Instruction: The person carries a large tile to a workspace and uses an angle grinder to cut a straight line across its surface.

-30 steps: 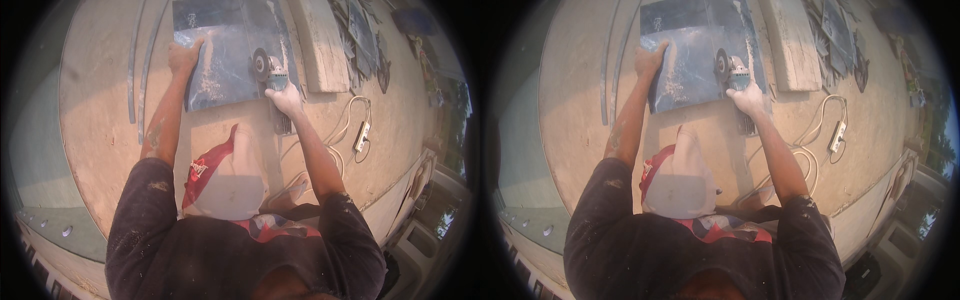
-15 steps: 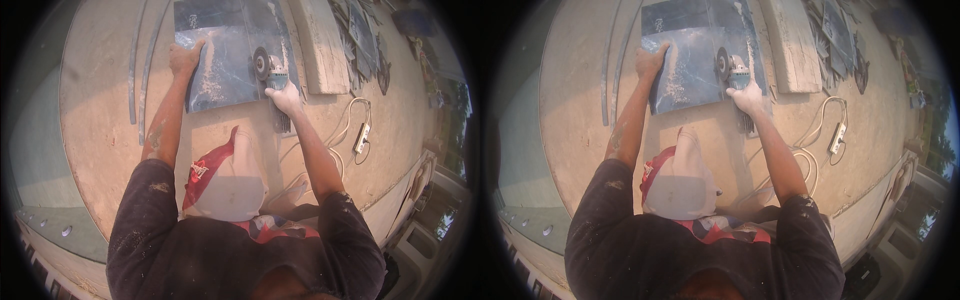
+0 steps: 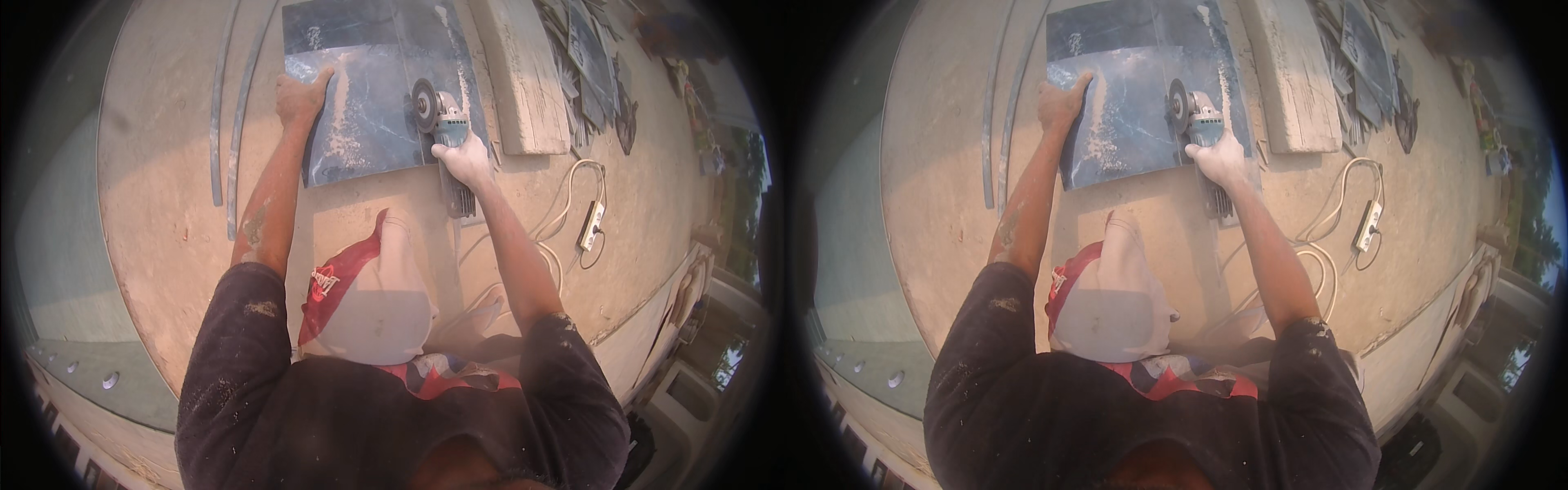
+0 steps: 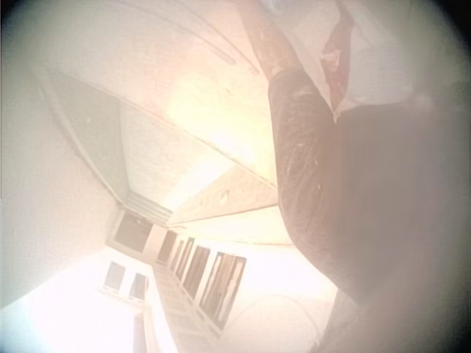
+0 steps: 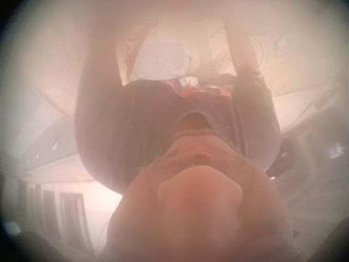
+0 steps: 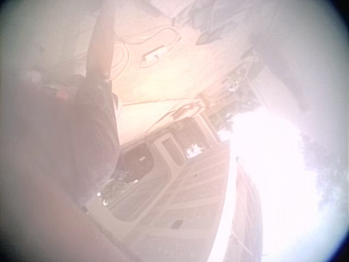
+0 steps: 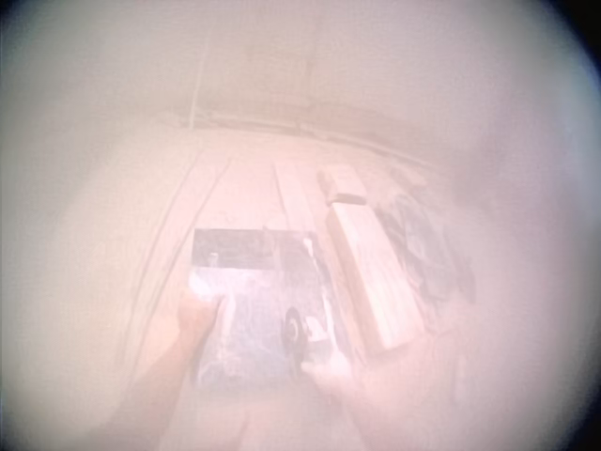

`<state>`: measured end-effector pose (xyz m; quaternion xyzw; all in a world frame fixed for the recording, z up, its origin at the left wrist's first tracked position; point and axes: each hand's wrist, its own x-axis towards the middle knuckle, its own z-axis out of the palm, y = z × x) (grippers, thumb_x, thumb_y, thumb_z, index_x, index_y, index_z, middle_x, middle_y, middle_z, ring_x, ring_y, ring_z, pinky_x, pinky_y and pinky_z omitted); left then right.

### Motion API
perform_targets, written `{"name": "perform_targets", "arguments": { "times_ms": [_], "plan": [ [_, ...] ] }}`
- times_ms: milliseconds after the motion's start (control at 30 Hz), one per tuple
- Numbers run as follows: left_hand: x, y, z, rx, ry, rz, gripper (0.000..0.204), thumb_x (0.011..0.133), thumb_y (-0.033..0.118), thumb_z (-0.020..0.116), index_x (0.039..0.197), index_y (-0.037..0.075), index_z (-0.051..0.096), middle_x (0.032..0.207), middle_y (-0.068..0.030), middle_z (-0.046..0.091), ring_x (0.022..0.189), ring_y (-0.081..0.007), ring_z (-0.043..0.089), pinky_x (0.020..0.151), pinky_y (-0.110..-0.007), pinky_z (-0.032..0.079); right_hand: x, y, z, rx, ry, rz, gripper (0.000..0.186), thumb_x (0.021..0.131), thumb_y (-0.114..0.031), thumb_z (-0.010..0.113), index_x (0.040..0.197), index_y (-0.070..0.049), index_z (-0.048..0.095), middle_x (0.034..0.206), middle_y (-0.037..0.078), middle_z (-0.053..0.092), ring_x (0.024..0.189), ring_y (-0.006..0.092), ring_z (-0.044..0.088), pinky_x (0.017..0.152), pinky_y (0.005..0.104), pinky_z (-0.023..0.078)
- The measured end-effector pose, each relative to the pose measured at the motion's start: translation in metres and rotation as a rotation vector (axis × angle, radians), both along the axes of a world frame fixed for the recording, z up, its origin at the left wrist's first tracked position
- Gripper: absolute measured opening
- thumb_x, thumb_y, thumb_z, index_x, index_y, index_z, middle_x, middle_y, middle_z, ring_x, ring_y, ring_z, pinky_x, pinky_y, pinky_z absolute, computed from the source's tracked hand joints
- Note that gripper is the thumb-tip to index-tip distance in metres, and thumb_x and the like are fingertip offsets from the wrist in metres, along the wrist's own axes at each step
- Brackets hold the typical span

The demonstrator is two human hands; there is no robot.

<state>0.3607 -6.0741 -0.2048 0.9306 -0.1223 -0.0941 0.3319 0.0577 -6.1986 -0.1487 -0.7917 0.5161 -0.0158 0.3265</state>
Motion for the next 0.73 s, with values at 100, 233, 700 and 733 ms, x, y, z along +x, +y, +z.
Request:
{"name": "perform_targets", "arguments": {
  "times_ms": [100,233,700,733],
  "plan": [
    [0.001,-0.001,-0.001,-0.003,-0.004,0.002,0.105,0.071,0.071,0.08,0.124,-0.016,0.052,0.123,-0.0327,0.063,0.115,-0.0442,0.065,0.097,-0.049,0.053,0.004,-0.002,-0.002,-0.009,0.021,-0.032,0.066,0.072,-0.036,0.074,0.126,0.0,0.065,0.116,0.025,0.072,0.112,0.0378,0.069,0.099,0.0431,0.052],
    [0.003,0.002,-0.006,-0.014,-0.025,-0.004,0.111,0.072,0.076,0.076,0.126,-0.017,0.051,0.12,-0.0336,0.065,0.113,-0.047,0.066,0.098,-0.05,0.051,0.01,-0.006,0.004,0.043,0.022,0.012,0.066,0.073,-0.037,0.075,0.128,-0.001,0.064,0.118,0.024,0.072,0.113,0.0379,0.068,0.1,0.0427,0.051],
    [0.001,0.0,-0.001,0.007,-0.025,-0.006,0.105,0.072,0.071,0.08,0.123,-0.016,0.052,0.119,-0.032,0.065,0.111,-0.0439,0.068,0.095,-0.049,0.054,0.006,-0.001,0.013,0.101,0.062,-0.004,0.073,0.073,-0.036,0.079,0.131,0.004,0.06,0.122,0.027,0.07,0.117,0.0371,0.068,0.102,0.0426,0.053],
    [0.001,0.0,-0.001,0.008,-0.023,-0.006,0.105,0.072,0.071,0.08,0.123,-0.016,0.052,0.119,-0.032,0.065,0.111,-0.0439,0.068,0.095,-0.049,0.054,0.006,-0.001,0.012,0.101,0.062,-0.004,0.073,0.073,-0.036,0.079,0.131,0.004,0.06,0.122,0.027,0.07,0.117,0.0371,0.068,0.102,0.0426,0.053]
  ]
}}
